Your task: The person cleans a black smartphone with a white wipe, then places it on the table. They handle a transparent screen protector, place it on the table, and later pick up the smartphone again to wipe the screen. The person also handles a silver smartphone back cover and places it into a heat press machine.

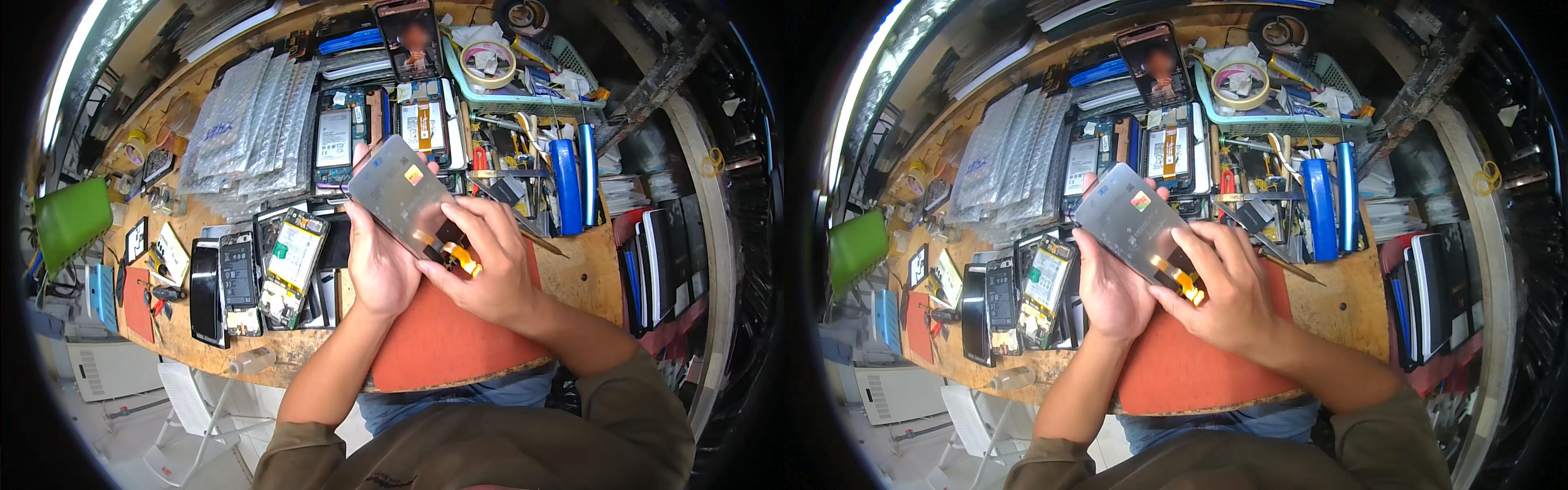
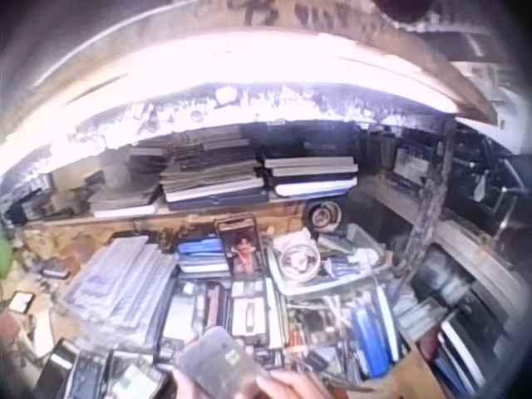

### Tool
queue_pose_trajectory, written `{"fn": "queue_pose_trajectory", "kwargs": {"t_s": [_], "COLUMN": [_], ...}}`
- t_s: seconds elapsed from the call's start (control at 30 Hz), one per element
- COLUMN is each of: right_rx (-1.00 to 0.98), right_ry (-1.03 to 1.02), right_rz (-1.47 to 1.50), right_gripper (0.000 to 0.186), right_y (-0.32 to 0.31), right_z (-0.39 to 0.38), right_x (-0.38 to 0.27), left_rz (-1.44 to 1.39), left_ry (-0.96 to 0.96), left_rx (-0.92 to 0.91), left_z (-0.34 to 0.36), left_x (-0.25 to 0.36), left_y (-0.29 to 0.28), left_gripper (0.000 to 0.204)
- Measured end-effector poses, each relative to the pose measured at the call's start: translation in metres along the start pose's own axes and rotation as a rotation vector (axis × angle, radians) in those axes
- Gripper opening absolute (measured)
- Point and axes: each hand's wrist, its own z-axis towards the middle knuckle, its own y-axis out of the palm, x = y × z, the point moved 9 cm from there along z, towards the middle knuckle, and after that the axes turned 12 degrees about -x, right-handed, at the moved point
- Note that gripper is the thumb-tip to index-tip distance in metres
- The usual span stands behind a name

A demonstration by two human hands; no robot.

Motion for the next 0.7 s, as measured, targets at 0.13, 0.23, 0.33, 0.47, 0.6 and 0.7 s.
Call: {"fn": "queue_pose_trajectory", "kwargs": {"t_s": [0.13,0.23,0.33,0.47,0.6,0.7], "right_rx": [-0.021,-0.042,-0.041,-0.047,-0.057,-0.053], "right_ry": [0.006,0.029,0.015,0.014,-0.001,-0.015], "right_rz": [-0.042,-0.03,-0.044,-0.028,-0.028,-0.029], "right_gripper": [0.074,0.076,0.076,0.075,0.075,0.075], "right_y": [-0.0065,-0.0037,-0.0034,-0.0036,-0.0021,-0.002], "right_z": [-0.0044,-0.0069,-0.0073,-0.0066,-0.0074,-0.0075], "right_x": [-0.0055,-0.0019,-0.0018,-0.0017,-0.004,-0.0063], "left_rz": [-0.005,-0.026,0.046,0.269,0.251,0.203], "left_ry": [-0.043,-0.034,-0.017,-0.033,-0.009,0.014], "left_rx": [-0.04,-0.026,-0.035,-0.052,-0.063,-0.068], "left_z": [-0.0033,-0.0043,-0.0032,-0.003,-0.0047,-0.0053], "left_x": [-0.0043,-0.0047,-0.0024,0.0025,0.0039,0.0037], "left_y": [0.0054,0.0045,0.0076,0.0116,0.0113,0.0107], "left_gripper": [0.076,0.077,0.081,0.085,0.083,0.079]}}
